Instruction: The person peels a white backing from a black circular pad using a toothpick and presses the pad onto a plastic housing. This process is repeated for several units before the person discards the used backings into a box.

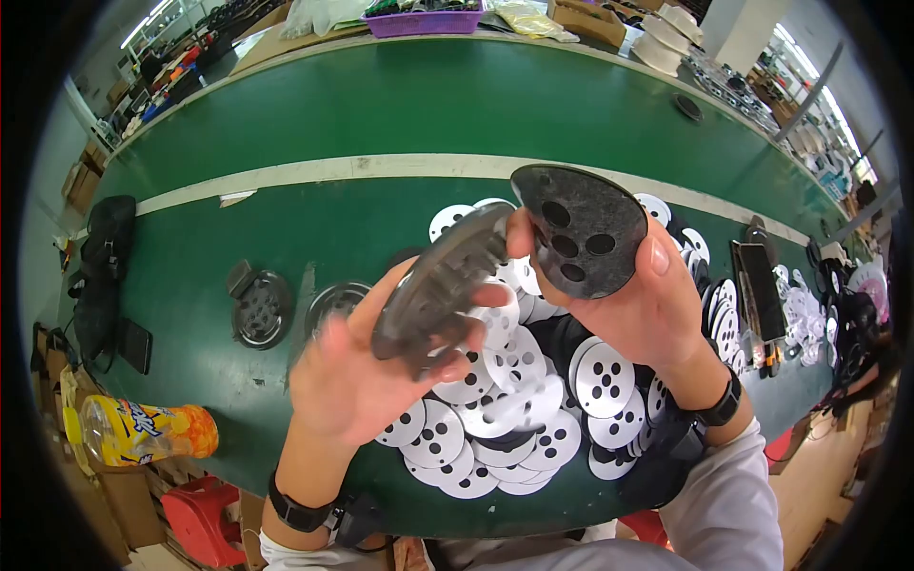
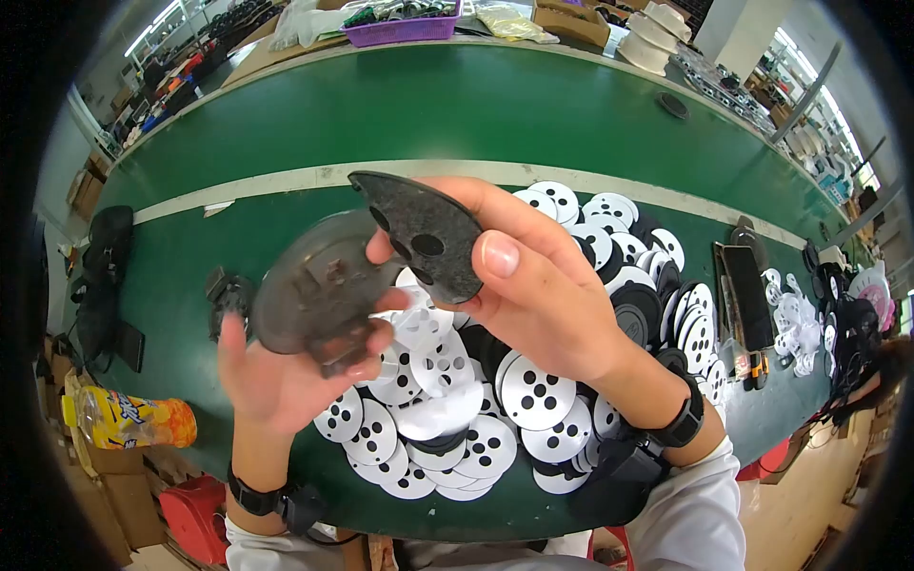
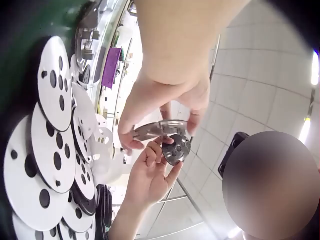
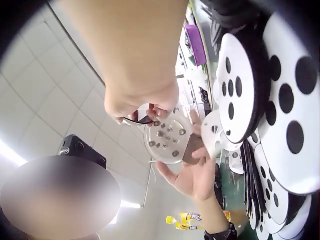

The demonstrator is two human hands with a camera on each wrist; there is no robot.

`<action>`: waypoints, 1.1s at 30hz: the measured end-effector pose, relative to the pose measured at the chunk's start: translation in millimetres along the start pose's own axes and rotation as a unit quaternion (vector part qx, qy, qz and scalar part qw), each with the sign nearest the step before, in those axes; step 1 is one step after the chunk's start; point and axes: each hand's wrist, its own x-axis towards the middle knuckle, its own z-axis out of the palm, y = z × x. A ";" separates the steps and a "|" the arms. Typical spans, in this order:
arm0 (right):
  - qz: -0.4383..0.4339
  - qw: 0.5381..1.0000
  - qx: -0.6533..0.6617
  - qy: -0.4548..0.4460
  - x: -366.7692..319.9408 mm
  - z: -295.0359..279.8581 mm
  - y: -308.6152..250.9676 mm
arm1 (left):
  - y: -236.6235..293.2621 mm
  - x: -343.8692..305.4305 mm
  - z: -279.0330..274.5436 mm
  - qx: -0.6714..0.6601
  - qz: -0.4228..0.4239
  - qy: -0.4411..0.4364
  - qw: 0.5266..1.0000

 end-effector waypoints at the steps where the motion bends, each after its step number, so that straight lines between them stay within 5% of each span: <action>1: 0.011 1.000 -0.008 -0.005 -0.1 -0.8 -1.7 | 2.2 -2.4 -0.5 -0.109 0.001 0.038 0.993; 3: 0.005 1.000 -0.005 0.009 0.3 2.1 -2.0 | 4.1 -0.2 -13.6 -0.108 0.003 0.021 0.994; 5: -0.036 0.997 -0.057 0.027 0.6 3.0 -3.5 | 3.8 4.0 2.6 0.224 0.148 0.085 0.960; 7: -0.058 0.992 -0.109 0.028 1.1 9.0 -8.3 | 2.8 6.1 9.0 0.186 0.178 0.127 0.958; 9: -0.074 0.942 -0.325 0.026 -1.7 16.1 -10.7 | 1.2 3.3 3.0 0.346 0.239 0.194 0.886; 13: 0.023 0.942 -0.335 0.023 -7.5 30.8 -1.0 | -7.2 1.3 9.2 0.292 0.209 0.228 0.905; 18: 0.041 0.942 -0.329 0.059 -7.6 29.0 19.1 | -23.1 0.6 7.4 0.305 0.277 0.195 0.890; 25: -0.045 0.952 -0.300 0.047 -4.7 24.6 30.4 | -29.1 -5.8 18.6 0.256 0.274 0.171 0.911; 33: -0.042 0.893 -0.445 0.045 -6.2 24.8 31.1 | -33.9 -6.0 10.3 0.296 0.276 0.140 0.904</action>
